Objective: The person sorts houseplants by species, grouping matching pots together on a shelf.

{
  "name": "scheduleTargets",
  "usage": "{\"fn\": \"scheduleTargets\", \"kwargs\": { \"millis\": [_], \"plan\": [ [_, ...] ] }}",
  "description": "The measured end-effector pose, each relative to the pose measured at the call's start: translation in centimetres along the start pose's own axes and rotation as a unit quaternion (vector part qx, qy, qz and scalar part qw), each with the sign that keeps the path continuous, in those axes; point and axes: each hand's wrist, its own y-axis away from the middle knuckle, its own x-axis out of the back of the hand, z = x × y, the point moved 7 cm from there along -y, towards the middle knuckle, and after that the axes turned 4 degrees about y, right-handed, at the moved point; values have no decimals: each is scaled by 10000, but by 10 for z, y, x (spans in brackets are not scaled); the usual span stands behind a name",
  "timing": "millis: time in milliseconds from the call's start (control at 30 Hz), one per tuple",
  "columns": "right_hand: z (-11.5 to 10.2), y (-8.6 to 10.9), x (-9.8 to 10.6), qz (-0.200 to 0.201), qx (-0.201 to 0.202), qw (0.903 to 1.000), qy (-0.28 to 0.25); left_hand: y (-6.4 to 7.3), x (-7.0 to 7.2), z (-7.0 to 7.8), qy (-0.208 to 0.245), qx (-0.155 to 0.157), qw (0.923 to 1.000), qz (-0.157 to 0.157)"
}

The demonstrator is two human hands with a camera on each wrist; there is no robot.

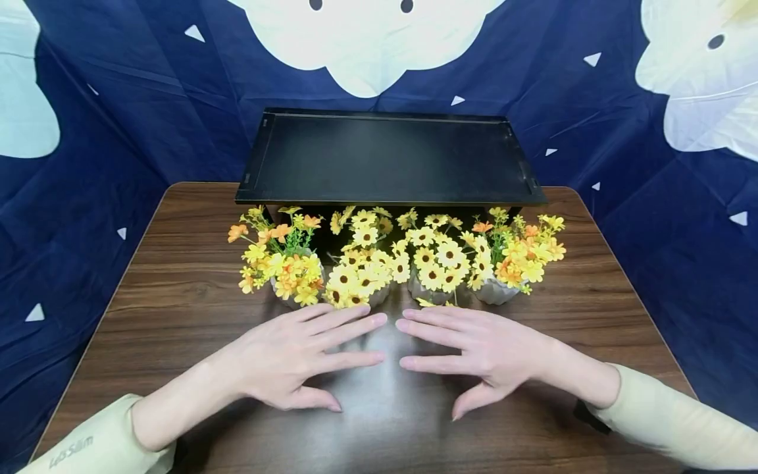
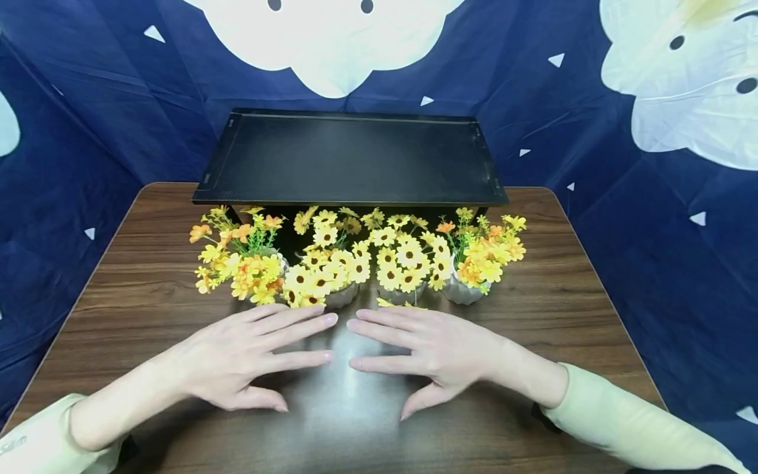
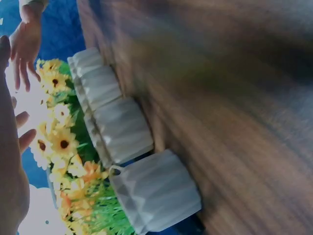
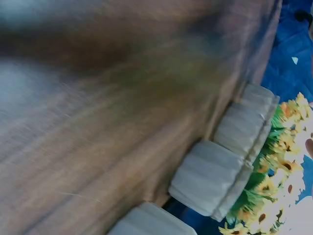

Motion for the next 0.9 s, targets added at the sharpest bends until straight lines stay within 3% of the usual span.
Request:
{"fn": "scheduleTargets", "kwargs": {
  "millis": [233, 533, 767, 900],
  "plan": [
    [9, -11, 31, 850, 79, 9954, 445, -9, 20, -14, -274, 141, 9983, 495],
    [27, -11, 59, 1670, -389, 9831, 648, -18, 44, -30, -374, 407, 9924, 1098],
    [39, -5, 77, 2409, -806, 9634, 855, -18, 70, -46, -345, 803, 9810, 1734],
    [44, 5, 89, 3110, -1109, 9405, 808, -15, 79, -58, -232, 1069, 9761, 1877]
  ]
}}
